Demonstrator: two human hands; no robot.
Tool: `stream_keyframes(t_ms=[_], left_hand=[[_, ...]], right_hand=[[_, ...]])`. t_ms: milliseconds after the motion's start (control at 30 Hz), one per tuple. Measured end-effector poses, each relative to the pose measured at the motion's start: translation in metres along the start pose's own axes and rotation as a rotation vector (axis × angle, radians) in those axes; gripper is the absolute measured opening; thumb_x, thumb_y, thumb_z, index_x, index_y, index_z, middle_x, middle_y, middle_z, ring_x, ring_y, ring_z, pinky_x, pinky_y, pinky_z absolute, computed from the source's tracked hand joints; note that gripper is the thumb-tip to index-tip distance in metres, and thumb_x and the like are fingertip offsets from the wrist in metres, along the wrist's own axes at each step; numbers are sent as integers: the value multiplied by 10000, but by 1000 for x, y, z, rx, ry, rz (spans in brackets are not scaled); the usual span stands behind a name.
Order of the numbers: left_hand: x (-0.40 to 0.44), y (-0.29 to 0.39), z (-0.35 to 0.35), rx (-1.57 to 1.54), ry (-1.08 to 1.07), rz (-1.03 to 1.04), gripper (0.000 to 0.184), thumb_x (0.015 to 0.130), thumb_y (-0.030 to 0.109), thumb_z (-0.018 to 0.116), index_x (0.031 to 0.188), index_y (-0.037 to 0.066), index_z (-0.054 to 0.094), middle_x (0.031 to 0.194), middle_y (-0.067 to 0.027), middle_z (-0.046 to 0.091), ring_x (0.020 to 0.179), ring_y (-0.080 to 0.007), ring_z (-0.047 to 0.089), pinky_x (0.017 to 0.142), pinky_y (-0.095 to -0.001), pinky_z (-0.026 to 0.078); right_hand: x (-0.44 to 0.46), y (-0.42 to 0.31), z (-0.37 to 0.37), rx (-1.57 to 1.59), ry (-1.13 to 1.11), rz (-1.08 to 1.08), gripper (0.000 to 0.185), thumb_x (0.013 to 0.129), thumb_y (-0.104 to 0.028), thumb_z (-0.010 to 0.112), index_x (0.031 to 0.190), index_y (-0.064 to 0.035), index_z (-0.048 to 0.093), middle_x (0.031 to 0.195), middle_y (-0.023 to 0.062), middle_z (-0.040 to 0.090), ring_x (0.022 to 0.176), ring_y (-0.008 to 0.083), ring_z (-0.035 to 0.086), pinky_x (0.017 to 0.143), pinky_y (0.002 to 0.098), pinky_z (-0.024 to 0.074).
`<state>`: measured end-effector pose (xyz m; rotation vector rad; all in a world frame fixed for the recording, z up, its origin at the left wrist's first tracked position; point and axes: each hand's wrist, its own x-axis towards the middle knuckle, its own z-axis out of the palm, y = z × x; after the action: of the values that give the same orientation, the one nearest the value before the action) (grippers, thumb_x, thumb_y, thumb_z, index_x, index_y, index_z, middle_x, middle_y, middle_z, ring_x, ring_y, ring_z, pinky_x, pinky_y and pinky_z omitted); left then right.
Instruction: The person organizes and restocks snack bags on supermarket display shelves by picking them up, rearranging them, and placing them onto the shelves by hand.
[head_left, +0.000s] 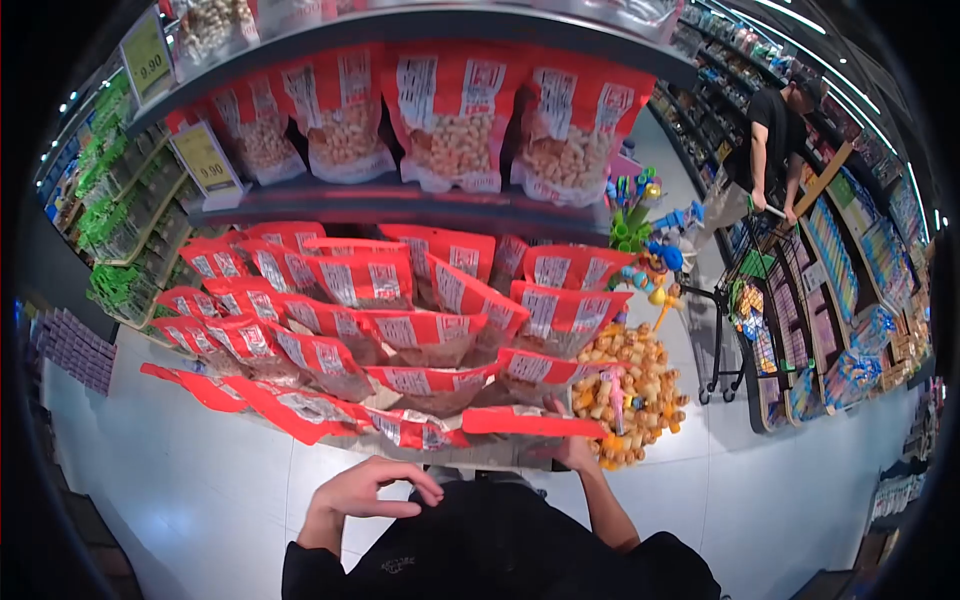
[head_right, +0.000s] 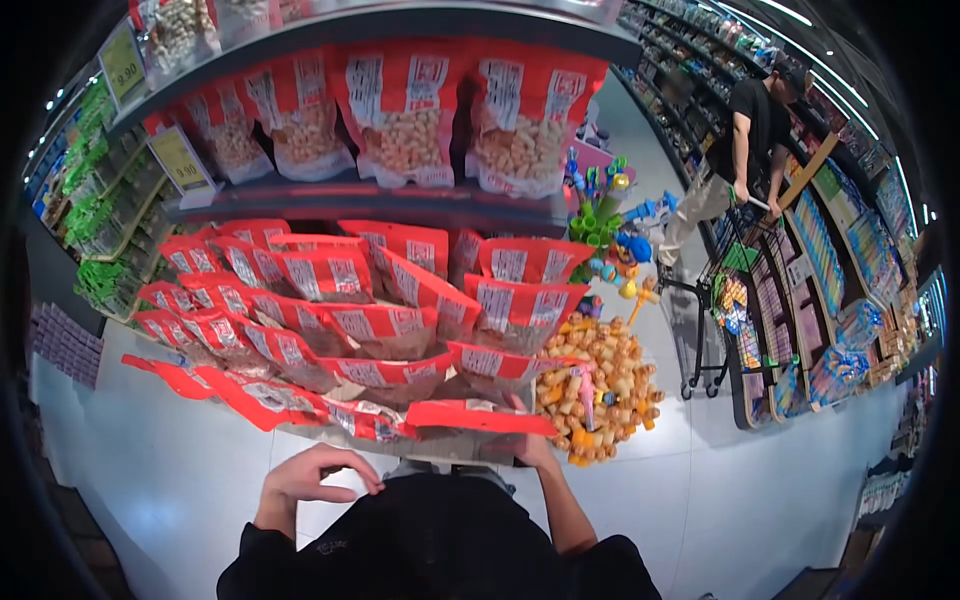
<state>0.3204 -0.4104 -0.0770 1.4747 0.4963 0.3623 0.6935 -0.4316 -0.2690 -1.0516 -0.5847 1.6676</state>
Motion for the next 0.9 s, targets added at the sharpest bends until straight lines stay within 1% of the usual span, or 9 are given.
stream_keyframes(t_ms=[33, 233, 400, 467, 567, 633, 733, 800, 900], left_hand=[[-2, 13, -9, -34, -7, 75, 309, 825, 53, 718, 1118, -9, 642, 1014, -109, 690, 962, -189, 661, 895, -320, 494], [31, 70, -42, 178, 250, 289, 153, 816, 19, 692, 961, -7, 651, 870, -88, 692, 826, -152, 668, 745, -287, 519], [89, 123, -56, 546, 433, 401, 177, 855, 59, 671, 1021, 3, 641, 893, -59, 678, 831, -125, 662, 746, -278, 524], [111, 152, -69, 480, 461, 504, 224, 870, 3, 637, 1087, -9, 585, 1000, -81, 629, 915, -148, 635, 835, -313, 513], [153, 218, -100, 473, 476, 760, 204, 890, 3, 601, 1092, -12, 575, 1000, -63, 616, 939, -137, 604, 867, -298, 484], [187, 271, -114, 833, 774, 874, 190, 882, 24, 596, 1064, -21, 621, 992, -65, 671, 946, -124, 634, 857, -274, 498], [251, 331, -151, 1050, 949, 964, 460, 832, 246, 701, 1203, -7, 601, 1145, -161, 671, 1070, -229, 649, 930, -324, 501], [288, 360, -165, 1090, 1032, 736, 857, 741, 474, 772, 1336, -61, 461, 1295, -231, 567, 1191, -293, 572, 997, -364, 459], [321, 385, -169, 1025, 1001, 569, 1094, 670, 571, 797, 1373, -133, 343, 1335, -287, 505, 1215, -326, 546, 1003, -377, 450]], right_hand=[[0, 4, -4, 384, 67, 152, 807, 658, -126, 867, 1369, -71, 490, 1538, 112, 275, 1381, 326, 339, 1017, 461, 458], [12, 0, -4, -837, -162, -413, 762, 681, -145, 863, 1348, -39, 509, 1288, 80, 597, 1139, 182, 570, 983, 357, 463], [-14, -19, -2, -916, -22, -296, 670, 660, -117, 874, 1245, 3, 570, 1220, 80, 631, 1036, 192, 625, 937, 353, 494], [-30, -12, -26, -306, 2, -321, 620, 598, -95, 904, 1134, 20, 614, 1106, 94, 665, 1025, 199, 626, 907, 354, 509], [-49, -29, -45, -454, 183, -390, 677, 543, -52, 915, 1134, 22, 595, 1066, 99, 660, 1017, 212, 629, 890, 358, 521], [-64, -54, -56, -533, 166, -384, 741, 533, -38, 910, 1185, 16, 562, 1105, 97, 644, 1023, 214, 627, 894, 362, 523], [-74, -74, -61, -497, 149, -394, 827, 509, 5, 901, 1235, 11, 506, 1161, 107, 607, 1062, 203, 600, 933, 364, 499], [-88, -83, -52, -286, 212, -363, 844, 501, 9, 895, 1247, 22, 500, 1151, 99, 608, 1058, 208, 603, 928, 377, 501], [-100, -83, -24, -113, 203, -530, 869, 485, 51, 854, 1271, 24, 485, 1163, 101, 602, 1066, 237, 600, 923, 388, 505]])
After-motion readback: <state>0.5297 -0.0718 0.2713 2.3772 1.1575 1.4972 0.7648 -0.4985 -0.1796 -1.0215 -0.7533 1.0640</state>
